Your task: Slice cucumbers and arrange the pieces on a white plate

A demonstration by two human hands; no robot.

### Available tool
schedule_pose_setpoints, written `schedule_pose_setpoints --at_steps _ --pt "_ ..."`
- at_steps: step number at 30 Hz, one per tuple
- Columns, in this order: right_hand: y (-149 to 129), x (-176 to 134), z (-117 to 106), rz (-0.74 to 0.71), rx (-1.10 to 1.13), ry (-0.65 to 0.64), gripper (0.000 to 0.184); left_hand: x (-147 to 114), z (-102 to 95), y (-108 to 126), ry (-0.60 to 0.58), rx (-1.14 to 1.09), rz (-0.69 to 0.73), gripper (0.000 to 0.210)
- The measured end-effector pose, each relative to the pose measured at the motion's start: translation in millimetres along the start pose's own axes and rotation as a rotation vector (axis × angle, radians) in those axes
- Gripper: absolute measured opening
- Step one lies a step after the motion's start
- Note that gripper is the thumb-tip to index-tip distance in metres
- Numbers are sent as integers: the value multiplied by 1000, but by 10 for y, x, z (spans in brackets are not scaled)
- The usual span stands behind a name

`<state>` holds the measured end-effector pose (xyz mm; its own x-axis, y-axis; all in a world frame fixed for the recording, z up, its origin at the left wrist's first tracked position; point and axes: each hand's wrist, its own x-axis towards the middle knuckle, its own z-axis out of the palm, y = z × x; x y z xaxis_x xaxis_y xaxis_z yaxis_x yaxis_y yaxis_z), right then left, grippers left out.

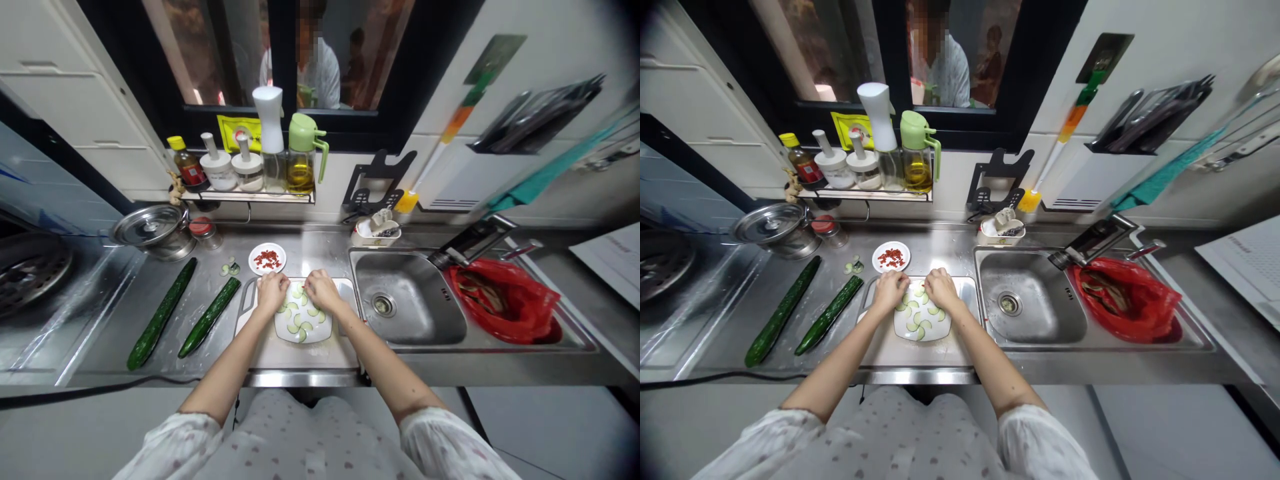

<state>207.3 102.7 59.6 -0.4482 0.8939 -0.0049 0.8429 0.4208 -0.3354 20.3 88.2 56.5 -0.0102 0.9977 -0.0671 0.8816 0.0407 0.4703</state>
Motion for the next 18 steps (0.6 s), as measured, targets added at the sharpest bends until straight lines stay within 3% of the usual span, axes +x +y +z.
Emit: schedule_pose_setpoints --at_steps 7,18 --pt "33 5 219 -10 -76 -51 22 22 256 30 -62 17 -53 20" --pt "5 34 233 -43 -147 -96 24 48 426 169 -100 64 -28 16"
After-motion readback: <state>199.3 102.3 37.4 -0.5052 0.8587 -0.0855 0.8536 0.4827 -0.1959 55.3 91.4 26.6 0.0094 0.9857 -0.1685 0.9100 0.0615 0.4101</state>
